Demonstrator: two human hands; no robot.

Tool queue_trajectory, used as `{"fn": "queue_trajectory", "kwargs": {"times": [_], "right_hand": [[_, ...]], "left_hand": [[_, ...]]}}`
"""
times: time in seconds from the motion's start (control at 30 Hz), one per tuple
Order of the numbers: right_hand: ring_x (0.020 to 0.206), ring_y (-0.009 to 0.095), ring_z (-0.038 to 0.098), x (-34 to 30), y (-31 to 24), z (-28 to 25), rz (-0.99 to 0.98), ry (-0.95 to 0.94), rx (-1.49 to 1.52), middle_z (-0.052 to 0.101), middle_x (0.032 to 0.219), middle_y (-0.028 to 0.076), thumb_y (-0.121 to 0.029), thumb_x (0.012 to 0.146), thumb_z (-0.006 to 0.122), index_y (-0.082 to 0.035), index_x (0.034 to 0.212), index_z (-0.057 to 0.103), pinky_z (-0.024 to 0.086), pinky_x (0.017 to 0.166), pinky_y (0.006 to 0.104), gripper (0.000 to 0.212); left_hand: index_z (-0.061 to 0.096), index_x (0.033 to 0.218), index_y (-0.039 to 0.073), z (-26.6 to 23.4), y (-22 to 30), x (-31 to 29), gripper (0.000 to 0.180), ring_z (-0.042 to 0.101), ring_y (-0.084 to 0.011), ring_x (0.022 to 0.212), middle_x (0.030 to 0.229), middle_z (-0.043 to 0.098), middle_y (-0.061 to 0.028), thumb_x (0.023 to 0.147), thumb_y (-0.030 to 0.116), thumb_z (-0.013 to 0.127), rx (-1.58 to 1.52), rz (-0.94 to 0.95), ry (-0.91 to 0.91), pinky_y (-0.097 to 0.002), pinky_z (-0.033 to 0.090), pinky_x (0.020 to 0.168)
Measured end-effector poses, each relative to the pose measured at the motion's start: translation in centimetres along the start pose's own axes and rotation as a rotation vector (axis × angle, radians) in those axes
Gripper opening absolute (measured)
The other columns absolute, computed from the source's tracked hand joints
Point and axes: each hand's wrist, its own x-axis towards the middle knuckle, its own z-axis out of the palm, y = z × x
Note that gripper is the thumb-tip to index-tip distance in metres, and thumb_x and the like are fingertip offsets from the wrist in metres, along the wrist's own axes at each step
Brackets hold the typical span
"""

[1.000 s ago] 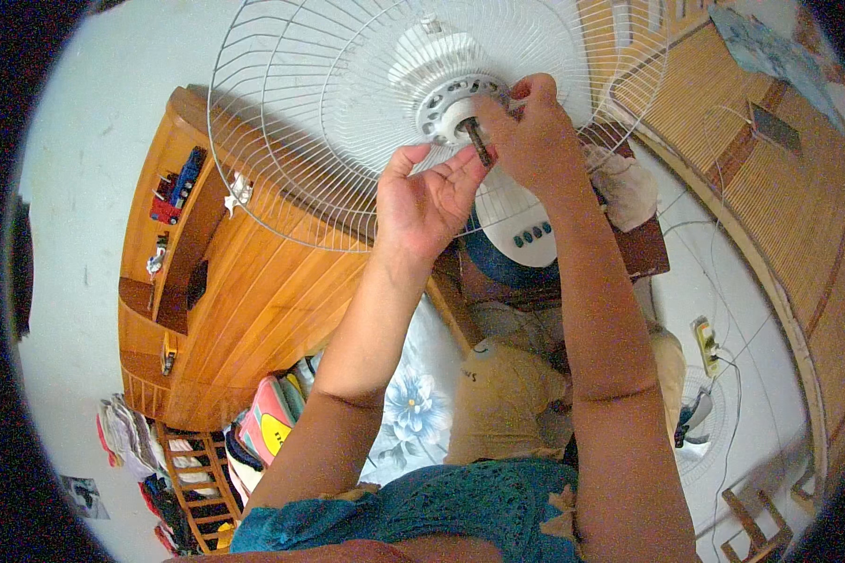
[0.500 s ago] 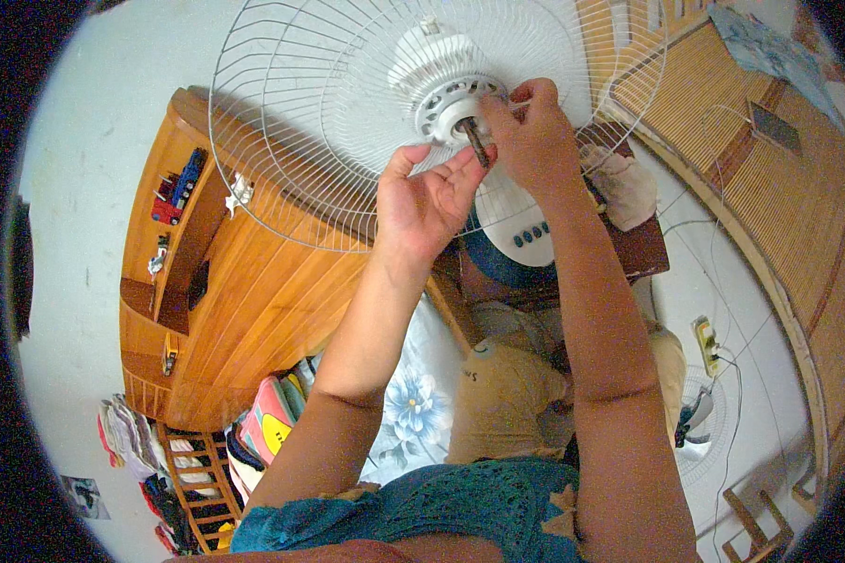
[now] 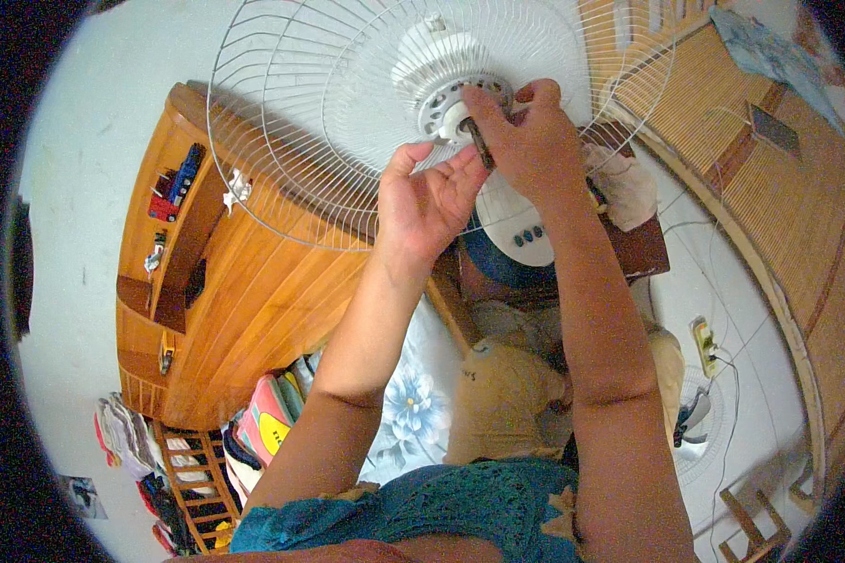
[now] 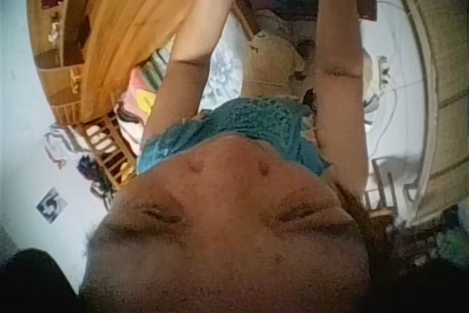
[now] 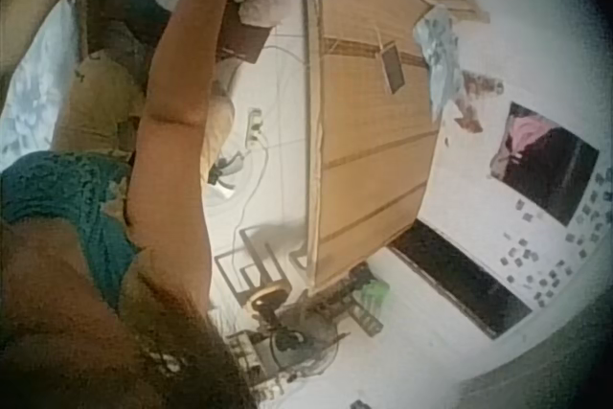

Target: The person wipes the motor housing of an electric fan with a cloth, attaches the rear grille to the motor and secures it with a plastic nut, and then wipes the fan blades with the cloth.

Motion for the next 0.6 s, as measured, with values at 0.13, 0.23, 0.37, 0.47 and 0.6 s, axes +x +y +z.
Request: {"fn": "queue_trajectory", "kwargs": {"times": [0.13, 0.23, 0.37, 0.47, 0.6], "right_hand": [[0.068, 0.016, 0.061, 1.2, 1.9, 0.5, -0.056, 0.083, 0.08, 0.058, 0.071, 0.01, -0.025, 0.083, 0.056, 0.002, 0.098, 0.047, 0.047, 0.06, 0.0271, 0.031], [0.068, 0.016, 0.06, 1.8, 3.6, 0.5, 0.004, 0.02, 0.358, 0.059, 0.073, 0.01, -0.025, 0.084, 0.056, 0.002, 0.098, 0.047, 0.047, 0.06, 0.0266, 0.031], [0.066, 0.015, 0.06, 1.4, 2.3, 0.8, -0.006, 0.066, 0.097, 0.059, 0.077, 0.011, -0.025, 0.084, 0.056, 0.002, 0.096, 0.047, 0.046, 0.058, 0.025, 0.031], [0.064, 0.013, 0.058, 1.4, 2.9, 1.0, 0.061, 0.065, 0.366, 0.059, 0.077, 0.011, -0.024, 0.085, 0.056, 0.001, 0.097, 0.045, 0.046, 0.056, 0.0237, 0.03], [0.072, 0.025, 0.063, 0.9, 1.7, 0.6, 0.095, 0.029, 0.294, 0.061, 0.081, 0.018, -0.023, 0.078, 0.06, 0.002, 0.098, 0.045, 0.049, 0.065, 0.0339, 0.035]], "left_hand": [[0.047, 0.097, -0.009, 0.3, -0.2, 0.1, 0.04, 0.059, -0.029, 0.09, 0.095, 0.058, -0.0197, 0.078, 0.026, 0.048, -0.007, -0.027, -0.025, -0.0341, 0.049, 0.086], [0.047, 0.098, -0.009, 0.3, -0.1, 0.2, 0.04, 0.059, -0.0288, 0.089, 0.094, 0.058, -0.0189, 0.078, 0.026, 0.049, -0.007, -0.03, 0.004, -0.0344, 0.049, 0.086], [0.046, 0.099, -0.009, 0.0, -0.1, 0.2, 0.04, 0.059, -0.0289, 0.089, 0.096, 0.057, -0.0187, 0.078, 0.026, 0.05, -0.013, -0.006, 0.021, -0.0347, 0.05, 0.084], [0.041, 0.104, -0.012, -0.1, 0.0, 0.3, 0.046, 0.057, -0.0323, 0.093, 0.103, 0.054, -0.0229, 0.078, 0.024, 0.049, -0.067, -0.029, -0.012, -0.0362, 0.05, 0.085], [0.033, 0.115, -0.019, -0.8, 0.3, 0.3, 0.056, 0.053, -0.0389, 0.104, 0.115, 0.047, -0.031, 0.078, 0.02, 0.047, -0.141, -0.054, -0.059, -0.039, 0.05, 0.087]]}}
